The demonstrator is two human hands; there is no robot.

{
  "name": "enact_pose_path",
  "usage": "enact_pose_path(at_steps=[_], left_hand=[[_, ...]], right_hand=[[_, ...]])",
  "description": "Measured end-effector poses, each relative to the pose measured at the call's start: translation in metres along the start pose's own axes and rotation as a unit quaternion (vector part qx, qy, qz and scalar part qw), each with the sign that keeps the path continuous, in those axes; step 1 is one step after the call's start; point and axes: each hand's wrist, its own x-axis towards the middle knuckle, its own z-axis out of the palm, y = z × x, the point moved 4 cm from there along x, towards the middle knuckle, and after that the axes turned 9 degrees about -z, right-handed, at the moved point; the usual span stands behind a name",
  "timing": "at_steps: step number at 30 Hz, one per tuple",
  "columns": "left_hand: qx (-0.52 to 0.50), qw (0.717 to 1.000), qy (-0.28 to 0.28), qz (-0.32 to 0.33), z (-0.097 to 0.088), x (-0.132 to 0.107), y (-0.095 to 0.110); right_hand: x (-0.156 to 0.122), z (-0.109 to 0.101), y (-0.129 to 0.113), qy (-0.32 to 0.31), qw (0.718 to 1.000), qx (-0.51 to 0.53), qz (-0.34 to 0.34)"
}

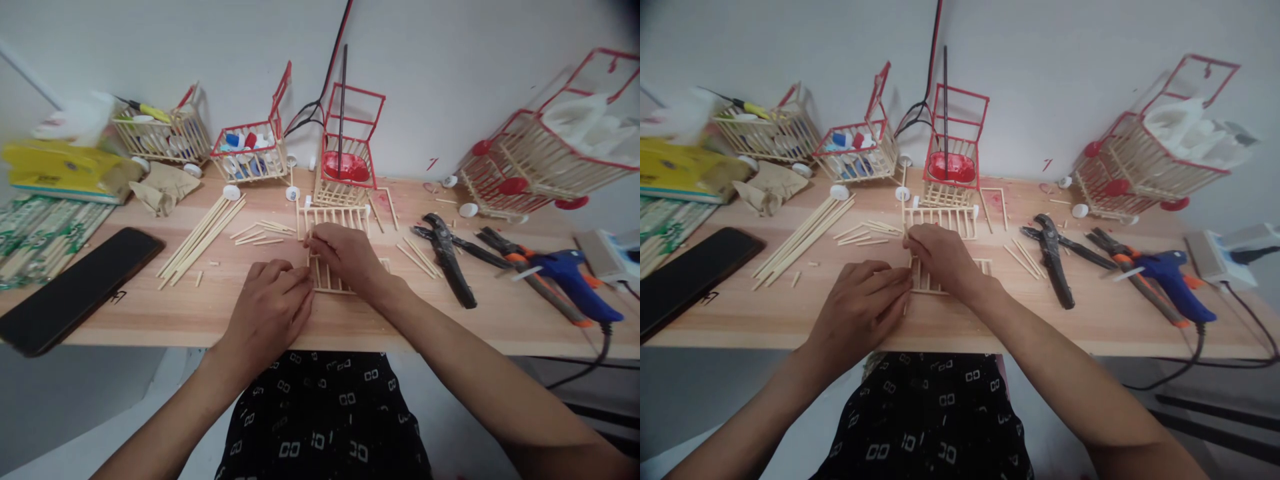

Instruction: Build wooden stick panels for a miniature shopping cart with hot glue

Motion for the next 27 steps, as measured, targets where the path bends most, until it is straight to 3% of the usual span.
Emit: enact_pose_path(at_steps=[27], left_hand=[[0.002, 1.000, 0.016, 0.006, -0.0006, -0.0008, 0.0010]], right_hand=[[0.0010, 0.0022, 0.0021, 0.003, 1.000, -0.007, 0.006]])
